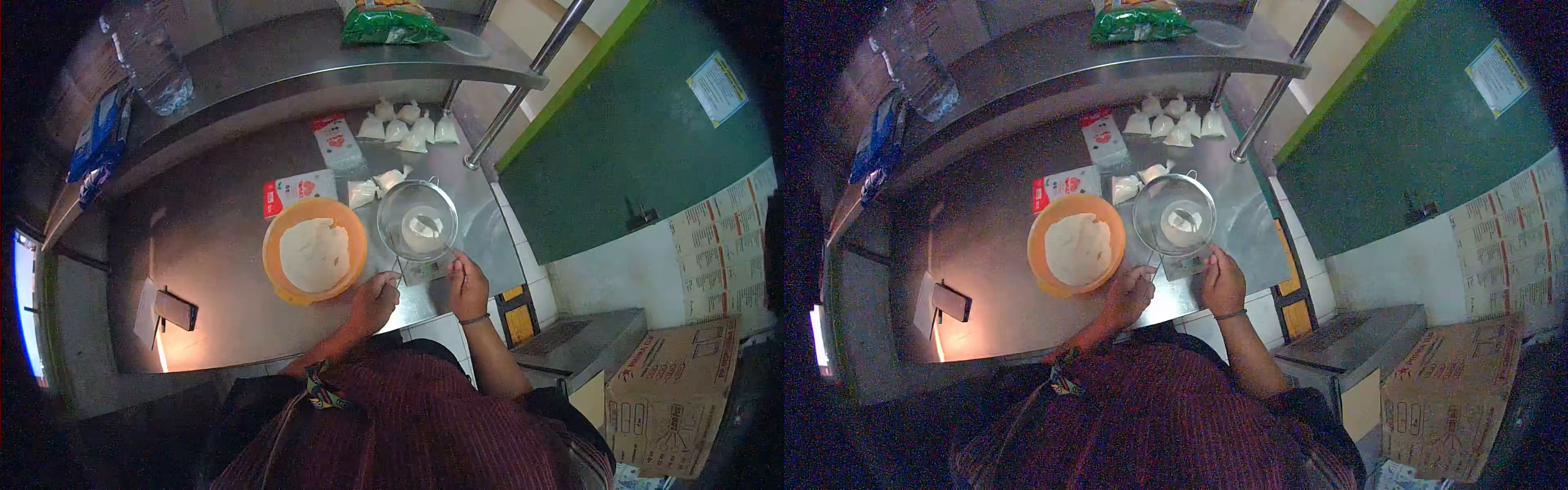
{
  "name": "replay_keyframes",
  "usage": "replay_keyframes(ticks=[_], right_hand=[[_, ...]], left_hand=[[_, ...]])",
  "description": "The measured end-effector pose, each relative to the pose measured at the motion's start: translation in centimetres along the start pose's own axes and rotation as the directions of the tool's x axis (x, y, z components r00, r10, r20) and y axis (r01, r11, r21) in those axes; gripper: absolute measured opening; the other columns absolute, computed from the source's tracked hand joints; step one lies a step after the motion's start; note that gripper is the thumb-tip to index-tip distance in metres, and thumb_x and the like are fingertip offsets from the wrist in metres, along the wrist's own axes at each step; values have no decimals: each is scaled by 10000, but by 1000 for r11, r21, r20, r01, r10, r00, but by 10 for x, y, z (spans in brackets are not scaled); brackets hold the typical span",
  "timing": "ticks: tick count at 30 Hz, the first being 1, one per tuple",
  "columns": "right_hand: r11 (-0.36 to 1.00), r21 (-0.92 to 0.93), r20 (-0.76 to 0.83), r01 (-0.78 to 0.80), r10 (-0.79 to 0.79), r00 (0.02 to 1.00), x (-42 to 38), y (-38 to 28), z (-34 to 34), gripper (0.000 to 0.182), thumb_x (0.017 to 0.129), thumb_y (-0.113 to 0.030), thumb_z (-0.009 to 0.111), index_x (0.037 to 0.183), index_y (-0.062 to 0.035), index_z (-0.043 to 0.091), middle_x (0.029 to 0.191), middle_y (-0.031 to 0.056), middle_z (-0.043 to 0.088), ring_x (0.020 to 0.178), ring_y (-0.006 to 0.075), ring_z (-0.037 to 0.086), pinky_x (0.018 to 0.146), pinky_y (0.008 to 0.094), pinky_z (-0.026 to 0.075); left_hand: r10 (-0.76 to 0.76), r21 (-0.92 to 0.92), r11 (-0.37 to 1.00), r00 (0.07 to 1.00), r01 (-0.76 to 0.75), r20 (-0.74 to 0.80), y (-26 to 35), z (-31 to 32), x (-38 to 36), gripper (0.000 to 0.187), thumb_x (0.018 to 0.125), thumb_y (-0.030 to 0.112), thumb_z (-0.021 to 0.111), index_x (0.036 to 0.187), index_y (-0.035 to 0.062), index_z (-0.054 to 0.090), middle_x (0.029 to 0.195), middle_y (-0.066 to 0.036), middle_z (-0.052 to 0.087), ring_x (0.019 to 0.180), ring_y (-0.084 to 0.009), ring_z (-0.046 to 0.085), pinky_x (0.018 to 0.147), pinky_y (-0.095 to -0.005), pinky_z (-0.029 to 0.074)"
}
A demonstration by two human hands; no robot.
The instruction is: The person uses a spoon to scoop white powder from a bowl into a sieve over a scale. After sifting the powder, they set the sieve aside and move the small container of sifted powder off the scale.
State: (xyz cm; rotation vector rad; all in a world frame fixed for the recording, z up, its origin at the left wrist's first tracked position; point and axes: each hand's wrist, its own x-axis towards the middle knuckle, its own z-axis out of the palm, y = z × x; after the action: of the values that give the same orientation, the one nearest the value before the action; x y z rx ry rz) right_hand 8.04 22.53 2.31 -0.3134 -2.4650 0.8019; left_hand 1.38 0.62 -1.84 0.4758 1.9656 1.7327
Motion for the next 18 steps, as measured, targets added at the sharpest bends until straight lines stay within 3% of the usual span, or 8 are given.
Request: replay_keyframes(ticks=[2, 6, 9, 11, 13, 15, 18], right_hand=[[1000, 21, -60, 6, -5, 998, 5, -4, -3, 284, 1042, -140, 476, 1252, -18, 624, 890, 126, 696, 744, 244, 678, 712, 382, 545], [996, 27, -19, -81, 81, 997, 7, -4, -6, 289, 1038, -133, 475, 1264, -16, 613, 916, 132, 703, 767, 255, 685, 736, 388, 547], [995, -95, -76, 35, -43, 996, 1, 0, -4, 294, 1036, -128, 478, 1273, -13, 607, 927, 130, 703, 753, 249, 681, 736, 378, 545], [984, 55, 76, -169, 165, 983, -7, -6, -6, 322, 1029, -154, 456, 1270, -15, 618, 936, 172, 694, 887, 354, 684, 816, 446, 539], [996, 39, 16, -79, 78, 997, -11, -8, -8, 325, 1021, -138, 454, 1280, -17, 608, 951, 169, 694, 892, 367, 675, 824, 456, 529], [999, -17, 28, -37, 38, 999, -14, -4, -7, 300, 1027, -115, 486, 1276, 9, 598, 964, 151, 705, 889, 315, 689, 802, 411, 538], [996, -54, 67, 77, -73, 995, -15, 1, -5, 296, 1021, -107, 487, 1267, 16, 598, 966, 162, 708, 891, 333, 692, 805, 419, 540]], left_hand=[[28, 22, 999, 1000, -28, -3, -2, -2, 0, 326, 1050, 243, 465, 1204, -9, 601, 738, -67, 608, 628, -148, 582, 620, -322, 495], [0, -13, 1000, 1000, 0, 16, 6, -3, -1, 331, 1050, 246, 459, 1193, -12, 611, 733, -67, 610, 627, -149, 588, 621, -327, 496], [7, 27, 1000, 1000, -7, -2, 11, -4, 2, 337, 1049, 245, 461, 1201, -15, 611, 730, -67, 614, 629, -149, 590, 623, -329, 496], [27, 49, 998, 999, -26, -22, 10, -5, 4, 340, 1048, 245, 463, 1207, -18, 610, 728, -68, 616, 629, -150, 591, 624, -331, 497], [190, 130, 973, 982, -189, 3, 3, -8, 7, 347, 1046, 243, 464, 1218, -22, 606, 722, -65, 617, 629, -151, 589, 627, -334, 499], [139, 75, 988, 990, -138, -12, -1, -7, 9, 343, 1045, 241, 464, 1217, -20, 607, 721, -66, 616, 631, -153, 592, 630, -335, 500], [39, 22, 999, 999, -38, -33, 1, -4, 10, 337, 1044, 235, 462, 1216, -17, 607, 715, -68, 614, 627, -154, 590, 626, -332, 500]])
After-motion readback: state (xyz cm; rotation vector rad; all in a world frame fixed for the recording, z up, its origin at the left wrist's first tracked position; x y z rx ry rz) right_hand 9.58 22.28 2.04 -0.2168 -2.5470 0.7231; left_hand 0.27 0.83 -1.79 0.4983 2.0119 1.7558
